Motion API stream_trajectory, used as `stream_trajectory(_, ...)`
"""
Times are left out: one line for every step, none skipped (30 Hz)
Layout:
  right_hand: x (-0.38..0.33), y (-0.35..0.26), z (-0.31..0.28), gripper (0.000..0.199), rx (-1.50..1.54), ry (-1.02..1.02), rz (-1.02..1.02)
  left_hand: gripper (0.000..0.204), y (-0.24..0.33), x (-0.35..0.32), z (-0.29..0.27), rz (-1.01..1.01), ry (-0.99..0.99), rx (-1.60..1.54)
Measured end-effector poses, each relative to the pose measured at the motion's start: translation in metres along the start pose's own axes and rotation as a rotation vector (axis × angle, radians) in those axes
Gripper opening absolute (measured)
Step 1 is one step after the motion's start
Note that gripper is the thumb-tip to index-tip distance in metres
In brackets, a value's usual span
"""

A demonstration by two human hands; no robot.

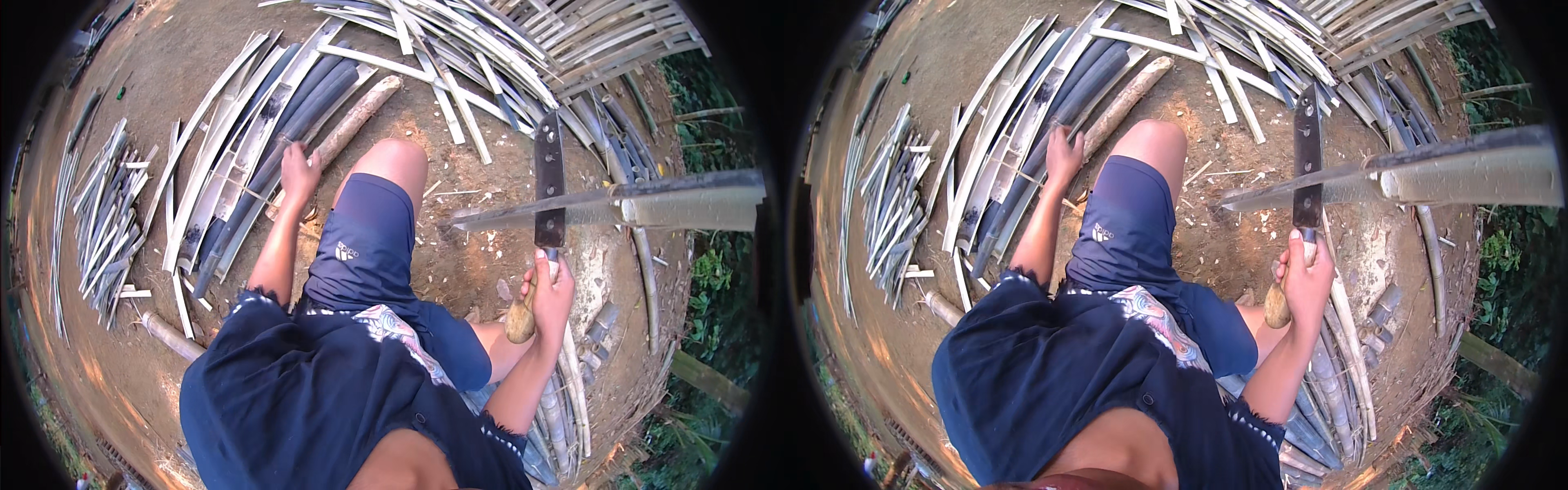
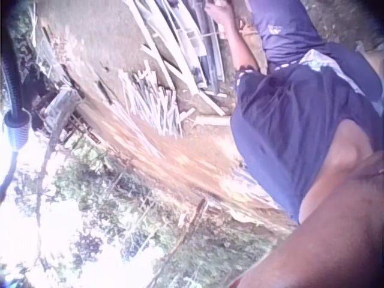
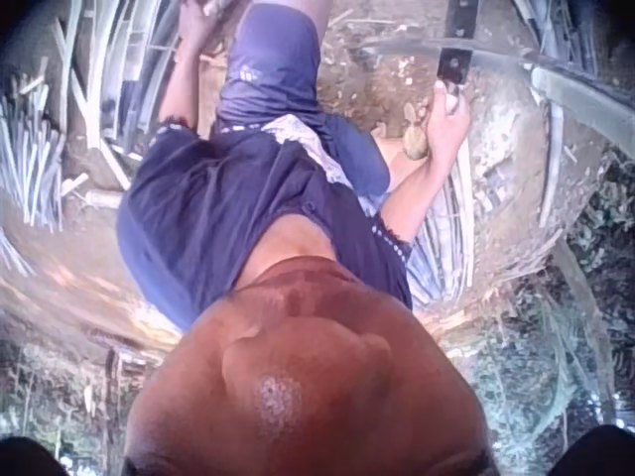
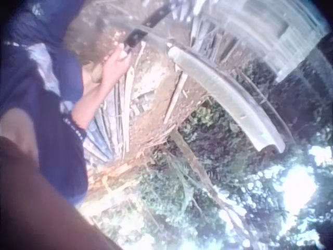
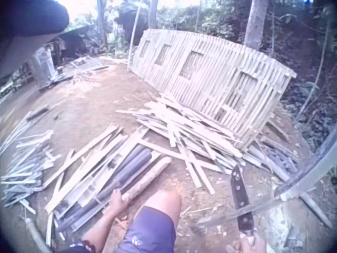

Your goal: The person splits a bamboo pole into thin strips using a machete and a wooden club, then uses the machete to shave and refine the strips.

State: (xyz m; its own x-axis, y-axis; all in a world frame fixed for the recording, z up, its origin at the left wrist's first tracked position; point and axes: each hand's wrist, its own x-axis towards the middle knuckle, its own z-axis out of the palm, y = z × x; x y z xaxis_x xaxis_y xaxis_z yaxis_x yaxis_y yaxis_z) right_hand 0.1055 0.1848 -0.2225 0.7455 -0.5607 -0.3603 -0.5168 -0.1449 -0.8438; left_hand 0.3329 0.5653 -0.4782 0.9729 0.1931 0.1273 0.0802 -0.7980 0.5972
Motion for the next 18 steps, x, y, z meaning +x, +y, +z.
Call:
stream_trajectory(-0.002, 0.001, -0.002, 0.020, -0.028, 0.010, -0.001, 0.045, -0.037, -0.011, 0.013, 0.040, -0.098, 0.137)
stream_trajectory(-0.004, -0.002, -0.004, 0.019, -0.068, 0.034, 0.029, 0.053, -0.067, -0.015, 0.028, 0.060, -0.200, 0.200)
stream_trajectory(-0.004, -0.003, -0.004, 0.019, -0.089, 0.040, 0.023, 0.061, -0.091, -0.016, 0.041, 0.091, -0.305, 0.266)
stream_trajectory(-0.004, -0.003, -0.005, 0.019, -0.110, 0.049, 0.021, 0.062, -0.111, -0.018, 0.053, 0.061, -0.371, 0.338)
stream_trajectory(-0.006, -0.002, -0.007, 0.019, -0.135, 0.068, 0.025, 0.063, -0.119, -0.021, 0.065, 0.038, -0.443, 0.408)
stream_trajectory(-0.007, -0.001, -0.008, 0.019, -0.113, 0.085, 0.022, 0.065, -0.112, -0.023, 0.074, 0.047, -0.481, 0.479)
stream_trajectory(-0.007, 0.000, -0.007, 0.019, -0.110, 0.112, 0.050, 0.067, -0.106, -0.023, 0.078, 0.060, -0.508, 0.556)
stream_trajectory(-0.006, -0.002, -0.006, 0.019, -0.106, 0.126, 0.066, 0.068, -0.109, -0.021, 0.083, -0.002, -0.466, 0.557)
stream_trajectory(-0.004, -0.002, -0.005, 0.020, -0.102, 0.141, 0.084, 0.070, -0.112, -0.018, 0.090, -0.062, -0.426, 0.556)
stream_trajectory(-0.002, -0.001, -0.005, 0.021, -0.096, 0.170, 0.086, 0.069, -0.112, -0.017, 0.093, -0.046, -0.443, 0.631)
stream_trajectory(-0.002, 0.000, -0.004, 0.021, -0.108, 0.187, 0.085, 0.069, -0.119, -0.017, 0.091, -0.033, -0.456, 0.711)
stream_trajectory(0.000, -0.004, -0.002, 0.021, -0.118, 0.194, 0.070, 0.071, -0.135, -0.013, 0.093, -0.034, -0.451, 0.725)
stream_trajectory(0.002, -0.003, -0.002, 0.022, -0.123, 0.205, 0.056, 0.073, -0.145, -0.007, 0.096, -0.029, -0.444, 0.741)
stream_trajectory(0.001, 0.002, -0.005, 0.022, -0.127, 0.232, 0.057, 0.075, -0.124, -0.007, 0.096, -0.049, -0.480, 0.704)
stream_trajectory(-0.002, 0.003, -0.007, 0.022, -0.099, 0.273, 0.084, 0.076, -0.101, -0.007, 0.089, -0.065, -0.518, 0.676)
stream_trajectory(-0.002, 0.000, -0.007, 0.022, -0.067, 0.280, 0.095, 0.078, -0.109, -0.004, 0.083, -0.118, -0.549, 0.550)
stream_trajectory(-0.003, -0.005, -0.008, 0.022, -0.036, 0.284, 0.105, 0.080, -0.115, 0.001, 0.080, -0.170, -0.578, 0.422)
stream_trajectory(-0.006, -0.011, -0.013, 0.022, -0.025, 0.301, 0.114, 0.083, -0.102, 0.003, 0.075, -0.265, -0.616, 0.360)
